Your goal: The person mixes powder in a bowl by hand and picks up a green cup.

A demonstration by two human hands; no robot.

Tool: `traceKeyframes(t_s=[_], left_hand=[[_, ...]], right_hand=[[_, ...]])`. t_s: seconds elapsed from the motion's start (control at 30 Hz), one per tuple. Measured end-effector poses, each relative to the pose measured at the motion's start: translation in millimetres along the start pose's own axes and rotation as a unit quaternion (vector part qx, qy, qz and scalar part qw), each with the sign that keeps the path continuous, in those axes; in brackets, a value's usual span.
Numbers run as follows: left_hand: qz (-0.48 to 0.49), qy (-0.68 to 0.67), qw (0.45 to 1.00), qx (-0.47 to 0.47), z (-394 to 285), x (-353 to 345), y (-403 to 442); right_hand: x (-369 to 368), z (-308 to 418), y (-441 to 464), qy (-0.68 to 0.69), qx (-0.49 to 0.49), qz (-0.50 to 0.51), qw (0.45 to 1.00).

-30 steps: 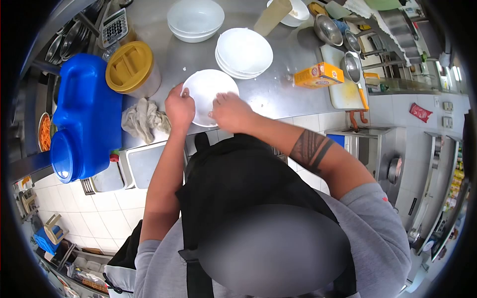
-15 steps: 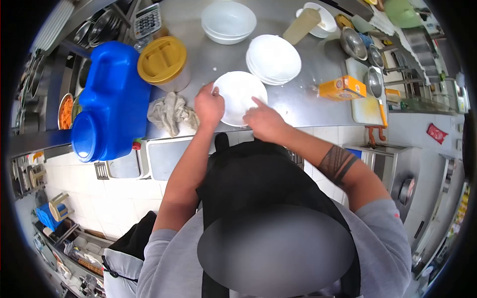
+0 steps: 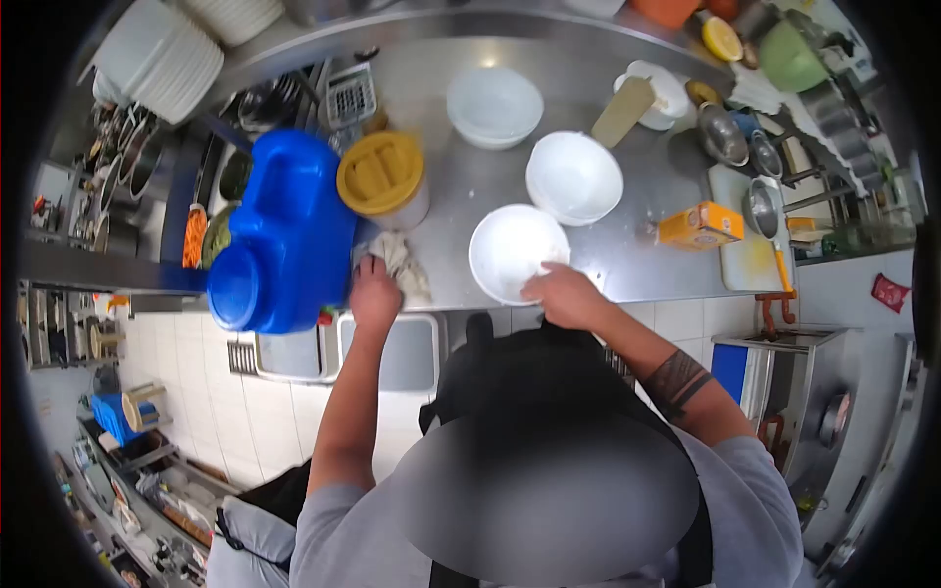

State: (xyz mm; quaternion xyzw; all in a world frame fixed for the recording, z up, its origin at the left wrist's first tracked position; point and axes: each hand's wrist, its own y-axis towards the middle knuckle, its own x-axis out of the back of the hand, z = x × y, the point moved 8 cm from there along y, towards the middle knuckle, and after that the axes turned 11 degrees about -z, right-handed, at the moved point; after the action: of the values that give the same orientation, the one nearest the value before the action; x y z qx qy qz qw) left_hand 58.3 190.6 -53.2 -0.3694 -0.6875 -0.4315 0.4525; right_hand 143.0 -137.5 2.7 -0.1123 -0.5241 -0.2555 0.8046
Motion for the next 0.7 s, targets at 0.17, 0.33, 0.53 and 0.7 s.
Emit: traceKeyframes(t_s=[0.17, 0.33, 0.53, 0.7], left_hand=[[-0.022, -0.057, 0.998, -0.001, -12, 26, 12], [-0.077, -0.054, 0.995, 0.023, 0, 39, 8], [0.012, -0.004, 0.999, 0.032, 4, 22, 17], [0.042, -0.044, 0.998, 0.031, 4, 15, 4]], right_hand=[[2, -2, -4, 0.009, -0.003, -0.003, 1.0], [2, 0, -4, -0.002, -0.015, 0.043, 0.999], [1, -1, -7, -0.019, -0.025, 0.007, 0.999], [6, 5, -2, -0.011, -0.025, 0.012, 1.0]])
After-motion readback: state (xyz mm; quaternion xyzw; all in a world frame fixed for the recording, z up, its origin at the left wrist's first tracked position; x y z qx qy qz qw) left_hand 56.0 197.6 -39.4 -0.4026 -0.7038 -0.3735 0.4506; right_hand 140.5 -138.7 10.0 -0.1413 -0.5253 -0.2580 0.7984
